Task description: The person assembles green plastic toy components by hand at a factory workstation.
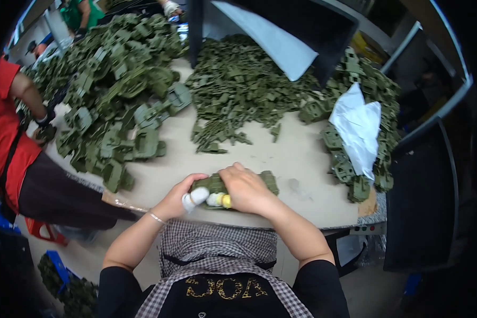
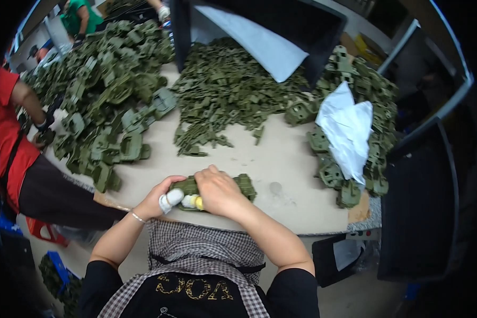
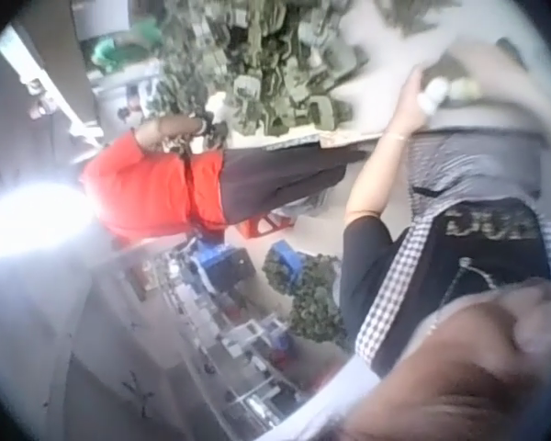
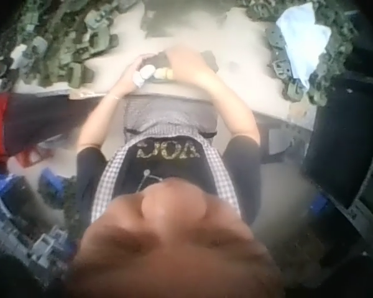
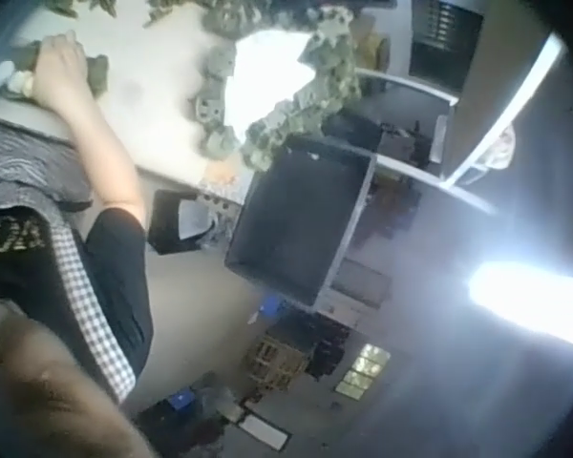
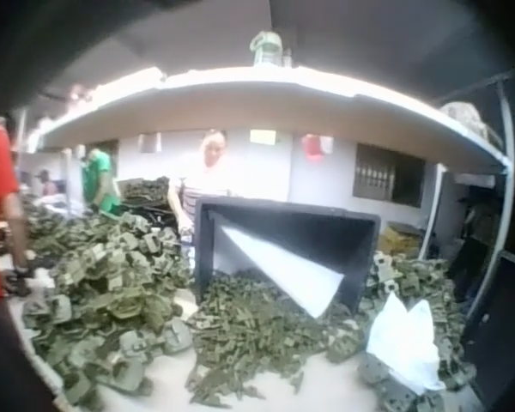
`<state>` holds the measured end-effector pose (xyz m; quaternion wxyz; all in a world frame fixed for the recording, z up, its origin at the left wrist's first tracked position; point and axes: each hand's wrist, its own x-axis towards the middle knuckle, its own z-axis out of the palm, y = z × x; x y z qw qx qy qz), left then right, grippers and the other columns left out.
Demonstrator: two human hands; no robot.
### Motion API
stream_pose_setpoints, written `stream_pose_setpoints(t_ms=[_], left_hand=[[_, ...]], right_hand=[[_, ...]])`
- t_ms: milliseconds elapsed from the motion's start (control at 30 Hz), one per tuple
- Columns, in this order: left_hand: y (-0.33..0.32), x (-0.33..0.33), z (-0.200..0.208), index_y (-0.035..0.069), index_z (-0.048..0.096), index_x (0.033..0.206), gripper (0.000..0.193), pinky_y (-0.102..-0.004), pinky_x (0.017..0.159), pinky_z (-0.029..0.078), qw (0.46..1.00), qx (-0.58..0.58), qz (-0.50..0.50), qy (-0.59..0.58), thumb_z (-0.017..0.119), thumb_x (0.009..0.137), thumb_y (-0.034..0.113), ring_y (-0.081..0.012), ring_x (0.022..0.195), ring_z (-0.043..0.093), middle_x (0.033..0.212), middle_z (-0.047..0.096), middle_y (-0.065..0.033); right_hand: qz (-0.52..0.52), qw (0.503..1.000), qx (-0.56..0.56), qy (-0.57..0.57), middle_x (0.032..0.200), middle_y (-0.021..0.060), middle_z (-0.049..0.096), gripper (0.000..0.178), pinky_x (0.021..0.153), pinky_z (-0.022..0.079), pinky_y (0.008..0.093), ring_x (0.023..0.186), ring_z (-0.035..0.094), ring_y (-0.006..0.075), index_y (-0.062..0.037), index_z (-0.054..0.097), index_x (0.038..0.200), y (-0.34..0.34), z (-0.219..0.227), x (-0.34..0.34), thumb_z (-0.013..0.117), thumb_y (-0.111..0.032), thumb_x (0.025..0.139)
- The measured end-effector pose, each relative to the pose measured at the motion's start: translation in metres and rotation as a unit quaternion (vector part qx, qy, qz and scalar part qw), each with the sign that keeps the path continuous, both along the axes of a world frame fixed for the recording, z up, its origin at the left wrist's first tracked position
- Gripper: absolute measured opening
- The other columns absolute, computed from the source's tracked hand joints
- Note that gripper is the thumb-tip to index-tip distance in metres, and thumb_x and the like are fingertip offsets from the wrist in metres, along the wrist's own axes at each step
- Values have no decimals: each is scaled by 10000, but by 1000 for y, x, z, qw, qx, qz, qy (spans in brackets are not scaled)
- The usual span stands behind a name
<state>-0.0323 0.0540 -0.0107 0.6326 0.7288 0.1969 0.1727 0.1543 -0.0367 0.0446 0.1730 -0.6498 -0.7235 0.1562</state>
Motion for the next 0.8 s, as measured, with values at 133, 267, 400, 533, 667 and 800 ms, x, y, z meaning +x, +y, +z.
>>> stream_pose_setpoints(t_ms=[133,267,400,533,667,800], left_hand=[[1,-11,18,31,438,1191,472,-291,916,387,1000,-10,-10,5,642,774,111,-159,1056,497,1133,519,-93],[36,-41,73,20,485,1146,440,-307,944,352,960,232,157,22,634,747,132,-200,1080,477,1139,508,-107],[130,-67,107,6,481,1163,335,-304,957,329,810,412,400,-120,459,837,81,-204,1096,465,1174,500,-107],[241,-104,119,38,445,1212,370,-303,909,364,747,325,577,-51,445,843,59,-198,1072,483,1194,495,-110],[274,-114,104,29,395,1253,418,-337,973,300,614,355,694,121,449,839,56,-231,1183,385,1274,419,-141],[191,-79,107,3,343,1284,469,-342,1021,247,656,511,549,-86,454,834,71,-232,1234,319,1303,374,-140]], right_hand=[[32,993,70,89,1120,197,495,607,905,378,389,1072,438,329,32,436,1178,-20,8,0,664,-263,699],[-40,976,187,106,1217,189,436,613,928,361,395,1111,408,343,-14,408,1218,-41,38,45,675,-203,700],[-288,939,173,-67,1238,201,389,659,903,364,428,1104,394,356,-28,380,1245,-24,1,123,687,-158,677],[-374,880,220,-193,1276,182,338,708,927,348,417,1139,361,338,-44,346,1273,20,-18,190,703,-155,672],[-405,873,126,-241,1231,181,363,705,904,366,427,1126,369,347,-65,360,1257,42,-16,220,718,-142,655],[-374,887,220,-156,1145,163,414,661,877,391,409,1074,409,343,-68,419,1191,29,-7,215,752,-219,640]])
